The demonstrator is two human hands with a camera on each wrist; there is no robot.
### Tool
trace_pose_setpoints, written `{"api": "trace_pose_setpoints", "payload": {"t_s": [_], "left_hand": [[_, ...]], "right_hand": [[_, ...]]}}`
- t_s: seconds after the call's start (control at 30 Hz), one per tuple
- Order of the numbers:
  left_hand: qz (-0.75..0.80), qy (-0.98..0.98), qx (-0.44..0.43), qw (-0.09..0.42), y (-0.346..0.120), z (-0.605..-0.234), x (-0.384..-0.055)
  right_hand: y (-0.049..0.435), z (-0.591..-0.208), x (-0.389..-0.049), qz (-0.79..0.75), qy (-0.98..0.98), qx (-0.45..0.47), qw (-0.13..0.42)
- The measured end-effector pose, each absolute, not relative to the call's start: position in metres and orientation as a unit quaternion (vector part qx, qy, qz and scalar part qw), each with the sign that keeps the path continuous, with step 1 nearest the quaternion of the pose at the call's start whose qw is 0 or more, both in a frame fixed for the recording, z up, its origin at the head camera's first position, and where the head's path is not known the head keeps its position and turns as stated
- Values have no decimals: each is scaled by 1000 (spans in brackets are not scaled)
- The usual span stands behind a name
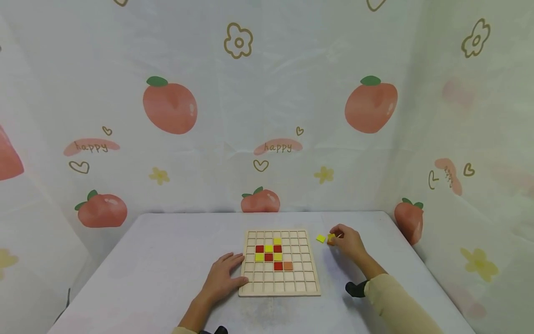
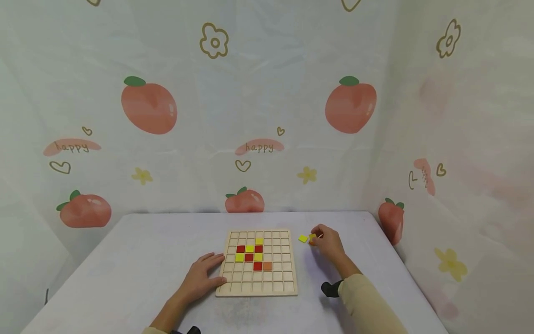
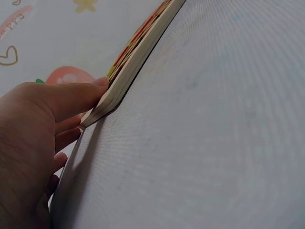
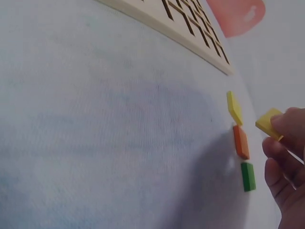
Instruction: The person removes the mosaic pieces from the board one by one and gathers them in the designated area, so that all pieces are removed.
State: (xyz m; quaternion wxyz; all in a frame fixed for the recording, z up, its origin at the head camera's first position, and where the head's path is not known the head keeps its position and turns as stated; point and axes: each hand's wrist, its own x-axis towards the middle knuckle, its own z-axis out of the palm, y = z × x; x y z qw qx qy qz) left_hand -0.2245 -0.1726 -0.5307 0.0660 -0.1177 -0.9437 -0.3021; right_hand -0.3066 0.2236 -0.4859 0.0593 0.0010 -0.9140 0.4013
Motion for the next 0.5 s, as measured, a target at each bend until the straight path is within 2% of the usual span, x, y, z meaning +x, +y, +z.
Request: {"api": "trace_pose_setpoints", "payload": {"t_s": [0.5], "left_hand": [[-300,-944,-118,72,-172,-530,-223]], "right_hand": [[251,-490,-300,404,-911,-40,72]]}}
